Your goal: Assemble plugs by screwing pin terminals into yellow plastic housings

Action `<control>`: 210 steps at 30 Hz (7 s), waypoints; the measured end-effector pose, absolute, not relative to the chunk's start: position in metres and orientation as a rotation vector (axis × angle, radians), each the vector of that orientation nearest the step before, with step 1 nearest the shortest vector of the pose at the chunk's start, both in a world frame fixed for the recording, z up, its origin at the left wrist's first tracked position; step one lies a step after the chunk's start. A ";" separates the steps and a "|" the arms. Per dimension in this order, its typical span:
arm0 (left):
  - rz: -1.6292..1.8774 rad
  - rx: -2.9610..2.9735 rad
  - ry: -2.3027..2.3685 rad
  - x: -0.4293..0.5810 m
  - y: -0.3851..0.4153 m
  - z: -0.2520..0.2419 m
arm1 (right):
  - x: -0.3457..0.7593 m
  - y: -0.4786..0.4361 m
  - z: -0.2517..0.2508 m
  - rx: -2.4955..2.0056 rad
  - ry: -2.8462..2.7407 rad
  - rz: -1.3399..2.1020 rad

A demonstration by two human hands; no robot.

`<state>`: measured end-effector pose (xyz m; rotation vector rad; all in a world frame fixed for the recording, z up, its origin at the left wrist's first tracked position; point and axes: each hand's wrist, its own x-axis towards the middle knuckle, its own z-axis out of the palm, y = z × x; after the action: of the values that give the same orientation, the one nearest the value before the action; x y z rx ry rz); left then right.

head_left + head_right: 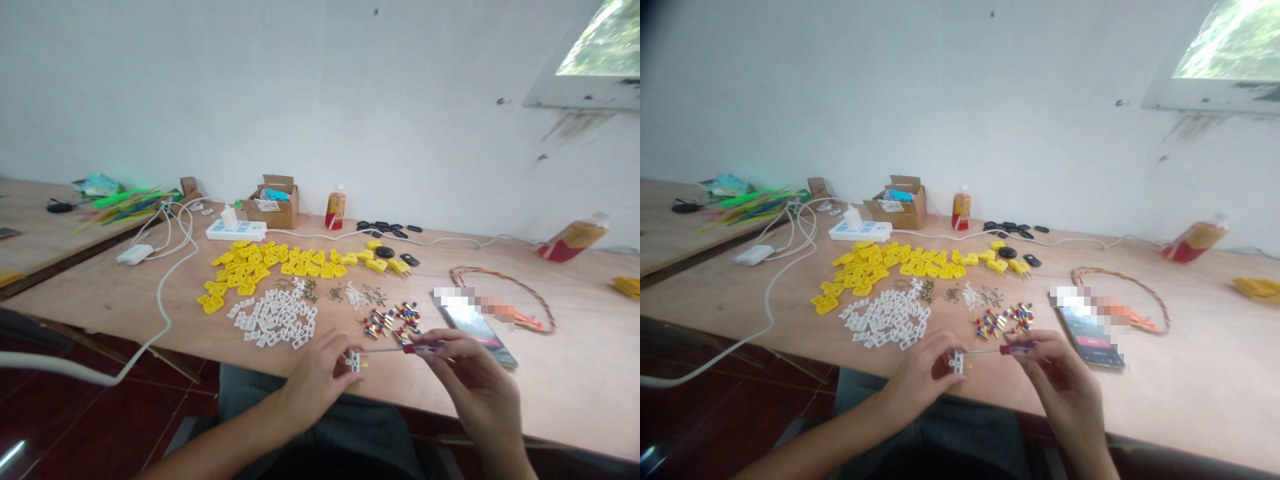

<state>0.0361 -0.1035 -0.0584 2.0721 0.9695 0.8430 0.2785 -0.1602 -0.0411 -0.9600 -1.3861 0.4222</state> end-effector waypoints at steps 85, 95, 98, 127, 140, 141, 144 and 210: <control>0.881 1.721 0.690 0.034 -0.095 -0.048 | 0.245 -0.144 -0.058 -0.935 -2.136 0.060; 0.843 1.829 0.640 0.034 -0.099 -0.042 | 0.241 -0.140 -0.058 -0.943 -2.181 0.123; 0.859 1.857 0.613 0.036 -0.100 -0.041 | 0.243 -0.139 -0.061 -0.951 -2.192 0.104; 0.897 1.800 0.816 0.033 -0.101 -0.042 | 0.239 -0.140 -0.062 -1.025 -2.055 0.124; 0.976 0.948 0.649 0.018 -0.106 -0.046 | 0.220 -0.136 -0.035 -0.906 -2.066 0.109; 0.991 0.945 0.651 0.013 -0.106 -0.043 | 0.216 -0.135 -0.033 -0.884 -2.087 0.109; 1.060 1.010 0.706 -0.008 -0.104 -0.036 | 0.205 -0.128 -0.028 -0.837 -2.140 0.092; 1.069 2.598 0.585 0.010 -0.114 -0.065 | 0.224 -0.143 -0.071 -1.172 -1.365 1.051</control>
<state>0.0101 -0.1143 -0.0649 2.5980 0.5851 1.0685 0.2245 -0.1433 -0.0714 -1.1719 -1.3649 1.0506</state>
